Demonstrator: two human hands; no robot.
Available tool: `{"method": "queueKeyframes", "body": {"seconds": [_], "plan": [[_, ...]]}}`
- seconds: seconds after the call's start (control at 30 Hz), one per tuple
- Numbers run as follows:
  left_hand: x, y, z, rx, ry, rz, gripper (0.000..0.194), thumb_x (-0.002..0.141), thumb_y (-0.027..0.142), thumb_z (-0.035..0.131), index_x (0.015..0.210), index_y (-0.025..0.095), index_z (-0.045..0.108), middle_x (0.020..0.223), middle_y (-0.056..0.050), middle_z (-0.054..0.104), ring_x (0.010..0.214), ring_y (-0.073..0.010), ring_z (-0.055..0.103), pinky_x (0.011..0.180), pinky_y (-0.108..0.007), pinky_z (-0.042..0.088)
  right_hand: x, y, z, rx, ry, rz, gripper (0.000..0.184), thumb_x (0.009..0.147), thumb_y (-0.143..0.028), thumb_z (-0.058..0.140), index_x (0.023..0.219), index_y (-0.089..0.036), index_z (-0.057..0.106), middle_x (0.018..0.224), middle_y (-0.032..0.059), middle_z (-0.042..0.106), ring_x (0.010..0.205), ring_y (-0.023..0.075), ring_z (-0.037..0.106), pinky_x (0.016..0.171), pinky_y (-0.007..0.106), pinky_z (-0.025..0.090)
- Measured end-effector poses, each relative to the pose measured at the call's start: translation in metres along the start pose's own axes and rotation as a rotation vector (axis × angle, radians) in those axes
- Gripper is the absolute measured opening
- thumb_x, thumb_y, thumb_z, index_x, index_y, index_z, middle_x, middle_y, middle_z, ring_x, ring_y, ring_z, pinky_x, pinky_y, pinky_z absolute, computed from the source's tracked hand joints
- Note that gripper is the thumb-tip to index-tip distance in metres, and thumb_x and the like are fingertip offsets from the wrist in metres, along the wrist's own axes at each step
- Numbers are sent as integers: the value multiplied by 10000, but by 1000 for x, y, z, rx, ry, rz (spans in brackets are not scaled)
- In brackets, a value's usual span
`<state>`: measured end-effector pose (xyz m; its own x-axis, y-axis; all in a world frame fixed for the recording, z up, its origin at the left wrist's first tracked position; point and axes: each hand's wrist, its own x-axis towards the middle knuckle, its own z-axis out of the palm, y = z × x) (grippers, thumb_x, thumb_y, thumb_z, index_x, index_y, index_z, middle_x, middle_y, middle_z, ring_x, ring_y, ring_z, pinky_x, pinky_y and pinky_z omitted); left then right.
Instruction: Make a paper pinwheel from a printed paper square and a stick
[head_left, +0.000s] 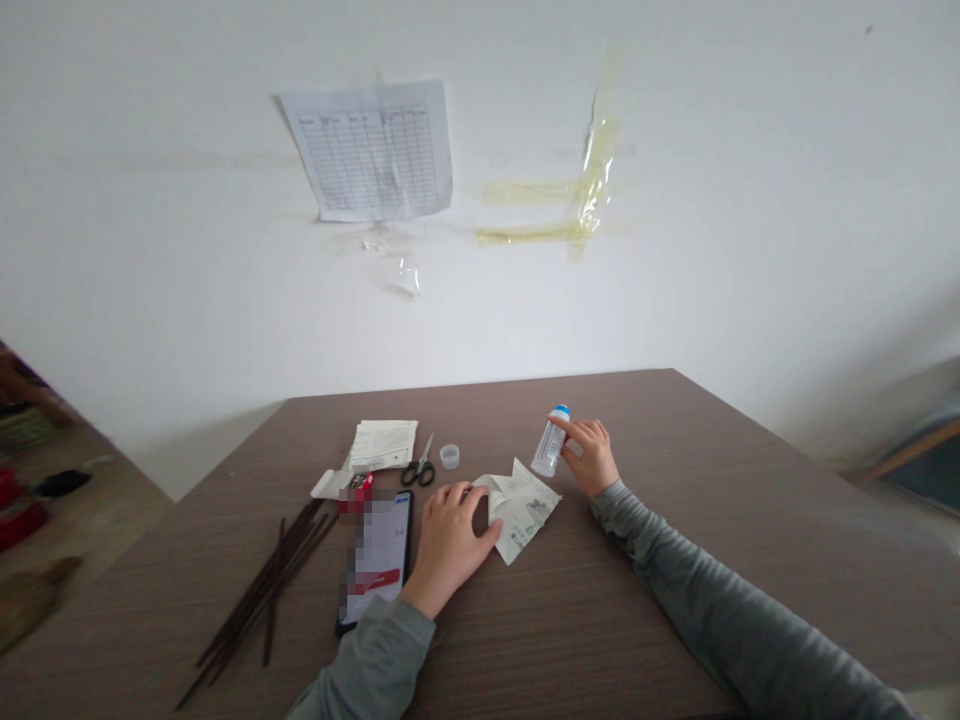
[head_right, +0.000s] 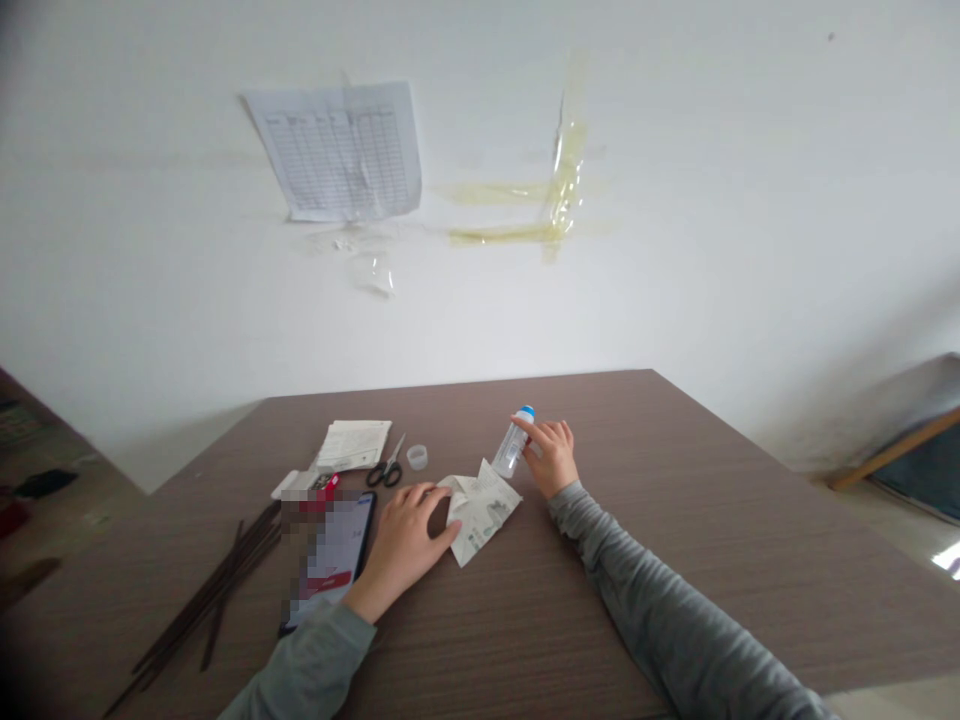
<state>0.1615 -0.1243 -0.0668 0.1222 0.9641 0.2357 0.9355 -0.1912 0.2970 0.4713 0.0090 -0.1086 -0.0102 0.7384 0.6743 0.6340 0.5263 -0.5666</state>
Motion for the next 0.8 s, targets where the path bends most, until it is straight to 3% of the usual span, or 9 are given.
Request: {"method": "queueKeyframes", "body": {"seconds": [0.07,0.2,0.3,0.37,0.43,0.57,0.8], "plan": [[0,0,1,2,3,9,412,1096,402,914,1504,354,945,1610,-110,900,1546,-422,785,1361,-594,639,-2,-2,0,7,19,19,587,981,-257,783,1530,-364,962,1080,100,919,1219,439,832,1410,782,546],[1,1,2,-15,-10,20,443,1123,381,888,1560,322,931,1658,-136,887,1597,-435,772,1386,-641,627,-3,-9,1,36,17,55,529,1000,-341,827,1513,-294,948,1090,111,941,1116,417,879,1305,754,663],[2,1,2,-32,-32,29,453,1134,372,877,1578,303,931,1688,-154,877,1630,-445,759,1416,-673,608,-4,-17,3,105,-33,91,275,1059,-499,879,1191,-277,976,1092,143,979,1116,429,926,1223,676,732],[2,1,2,-46,-34,32,450,1130,371,879,1571,312,938,1681,-150,881,1631,-450,759,1423,-683,603,-6,-23,4,150,-77,127,326,1079,-593,885,1000,-284,951,1040,152,990,1062,427,952,1136,612,773],[1,2,2,-55,-31,32,443,1127,375,877,1562,338,948,1673,-137,888,1629,-457,759,1430,-679,599,-8,-28,6,176,-96,159,391,1063,-651,901,931,-285,936,1014,157,997,1017,433,969,1030,572,806],[0,4,2,-55,-49,27,443,1128,397,864,1561,391,957,1678,-126,889,1643,-483,743,1464,-697,557,-12,-37,9,235,-170,194,381,1037,-647,951,995,-269,955,1076,173,1012,1035,446,992,975,558,834],[0,7,-1,-33,-76,31,479,1133,384,885,1609,370,935,1692,-131,877,1640,-465,737,1475,-708,544,-16,-50,8,275,-372,130,190,1055,-465,942,1095,-281,971,1112,128,1017,1042,415,982,981,535,826]]}}
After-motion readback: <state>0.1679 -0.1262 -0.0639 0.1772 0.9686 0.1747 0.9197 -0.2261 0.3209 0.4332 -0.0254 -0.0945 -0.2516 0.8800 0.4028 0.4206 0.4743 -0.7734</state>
